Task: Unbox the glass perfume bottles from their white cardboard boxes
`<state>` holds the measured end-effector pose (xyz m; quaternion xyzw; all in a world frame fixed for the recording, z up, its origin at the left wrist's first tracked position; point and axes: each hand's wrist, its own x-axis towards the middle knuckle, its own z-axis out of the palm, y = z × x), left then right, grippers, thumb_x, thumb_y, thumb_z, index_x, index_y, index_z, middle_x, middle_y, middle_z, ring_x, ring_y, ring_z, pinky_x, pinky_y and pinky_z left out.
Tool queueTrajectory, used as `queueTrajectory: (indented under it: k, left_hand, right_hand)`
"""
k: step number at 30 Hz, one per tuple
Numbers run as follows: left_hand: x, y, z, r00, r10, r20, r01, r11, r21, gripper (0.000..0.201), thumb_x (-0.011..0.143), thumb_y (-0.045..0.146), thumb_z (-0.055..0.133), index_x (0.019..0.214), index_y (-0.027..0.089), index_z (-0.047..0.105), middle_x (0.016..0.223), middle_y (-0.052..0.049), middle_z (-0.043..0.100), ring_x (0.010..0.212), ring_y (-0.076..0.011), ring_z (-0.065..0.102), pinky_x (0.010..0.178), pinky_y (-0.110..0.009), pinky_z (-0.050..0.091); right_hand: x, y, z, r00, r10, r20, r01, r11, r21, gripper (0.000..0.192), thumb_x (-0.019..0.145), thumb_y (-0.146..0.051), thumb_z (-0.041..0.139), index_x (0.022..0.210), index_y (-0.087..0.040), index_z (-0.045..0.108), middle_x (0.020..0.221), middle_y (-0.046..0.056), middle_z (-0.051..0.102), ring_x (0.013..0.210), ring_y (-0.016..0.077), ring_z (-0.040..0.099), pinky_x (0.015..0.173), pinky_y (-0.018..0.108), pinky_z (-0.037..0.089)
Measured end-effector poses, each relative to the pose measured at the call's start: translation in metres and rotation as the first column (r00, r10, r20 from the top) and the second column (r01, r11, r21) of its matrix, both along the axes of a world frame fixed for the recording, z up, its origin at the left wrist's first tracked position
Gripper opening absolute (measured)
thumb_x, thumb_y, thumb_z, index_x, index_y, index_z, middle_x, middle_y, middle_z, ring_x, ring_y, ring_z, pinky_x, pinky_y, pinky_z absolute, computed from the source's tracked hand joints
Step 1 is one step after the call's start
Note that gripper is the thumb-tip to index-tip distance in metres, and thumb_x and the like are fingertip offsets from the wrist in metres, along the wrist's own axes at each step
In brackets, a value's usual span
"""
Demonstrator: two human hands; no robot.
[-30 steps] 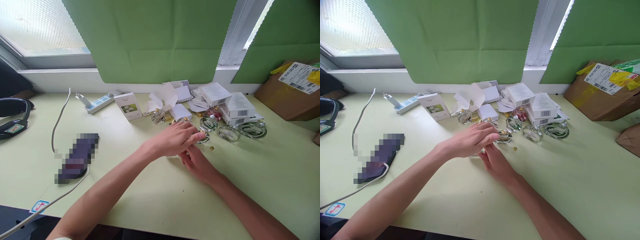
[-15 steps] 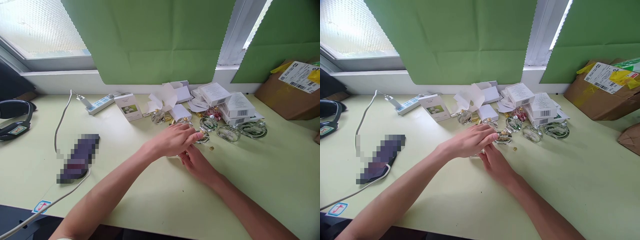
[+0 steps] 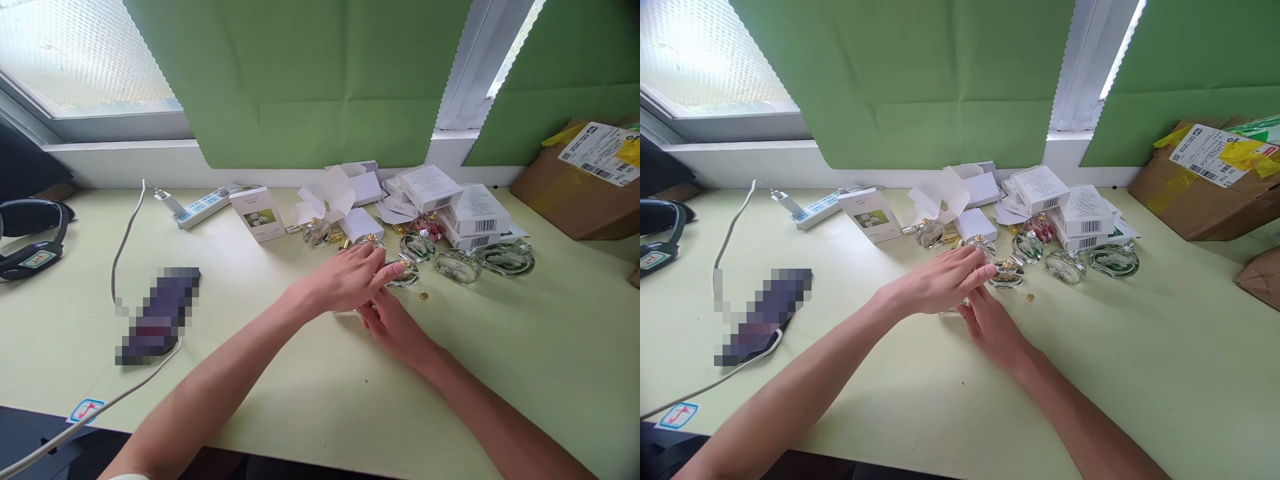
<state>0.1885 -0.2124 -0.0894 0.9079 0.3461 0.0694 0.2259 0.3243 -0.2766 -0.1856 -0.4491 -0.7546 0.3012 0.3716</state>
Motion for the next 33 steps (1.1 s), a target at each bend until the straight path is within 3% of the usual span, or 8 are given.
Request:
queueTrajectory:
  k: [16,20,25,29,33]
  left_hand:
    - [0.002,0.001,-0.005,0.999,0.032,-0.022,-0.033,0.998,-0.049,0.056,0.098,0.063,0.01,0.081,0.022,0.044,0.085,-0.003,0.051,0.09,-0.0205,0.052,0.084,-0.036,0.041]
    - [0.001,0.001,0.0,0.999,0.023,-0.028,-0.025,0.997,-0.076,0.058,0.098,0.063,0.009,0.081,0.022,0.045,0.086,-0.004,0.053,0.091,-0.0209,0.053,0.084,-0.036,0.043]
    - [-0.01,0.003,0.014,0.992,0.106,0.068,-0.092,0.977,-0.191,0.062,0.095,0.07,0.01,0.085,0.023,0.05,0.094,-0.005,0.06,0.091,-0.022,0.057,0.083,-0.038,0.044]
    - [-0.012,0.008,0.014,0.953,0.222,0.205,-0.168,0.953,-0.252,0.063,0.095,0.07,0.012,0.09,0.023,0.054,0.098,-0.005,0.064,0.089,-0.0212,0.058,0.083,-0.037,0.046]
    - [-0.006,0.008,0.006,0.971,0.209,0.119,-0.178,0.956,-0.233,0.068,0.094,0.07,0.009,0.093,0.023,0.058,0.092,-0.005,0.063,0.085,-0.0216,0.058,0.079,-0.037,0.046]
  right_hand:
    - [-0.001,0.0,0.0,1.0,0.002,-0.006,-0.002,0.999,-0.052,0.019,0.101,-0.029,0.035,0.096,-0.021,0.052,0.083,0.004,0.054,0.071,0.0188,0.057,0.062,0.032,0.048]
    - [0.0,0.0,-0.001,1.0,0.014,-0.019,-0.015,0.999,-0.05,0.017,0.101,-0.027,0.036,0.097,-0.021,0.052,0.082,0.003,0.053,0.073,0.0183,0.057,0.065,0.032,0.049]
    - [0.0,-0.001,0.0,0.999,0.038,-0.032,-0.04,0.997,-0.071,0.022,0.1,-0.022,0.04,0.119,-0.023,0.051,0.106,0.006,0.055,0.074,0.0144,0.057,0.07,0.031,0.049]
    - [0.0,-0.002,0.002,0.998,0.047,-0.043,-0.051,0.992,-0.112,0.029,0.101,-0.024,0.039,0.128,-0.026,0.048,0.117,0.006,0.053,0.074,0.0128,0.057,0.071,0.03,0.049]
    - [-0.001,-0.002,0.003,0.997,0.047,-0.056,-0.053,0.993,-0.109,0.031,0.1,-0.023,0.04,0.129,-0.027,0.049,0.119,0.006,0.054,0.073,0.0139,0.056,0.069,0.031,0.049]
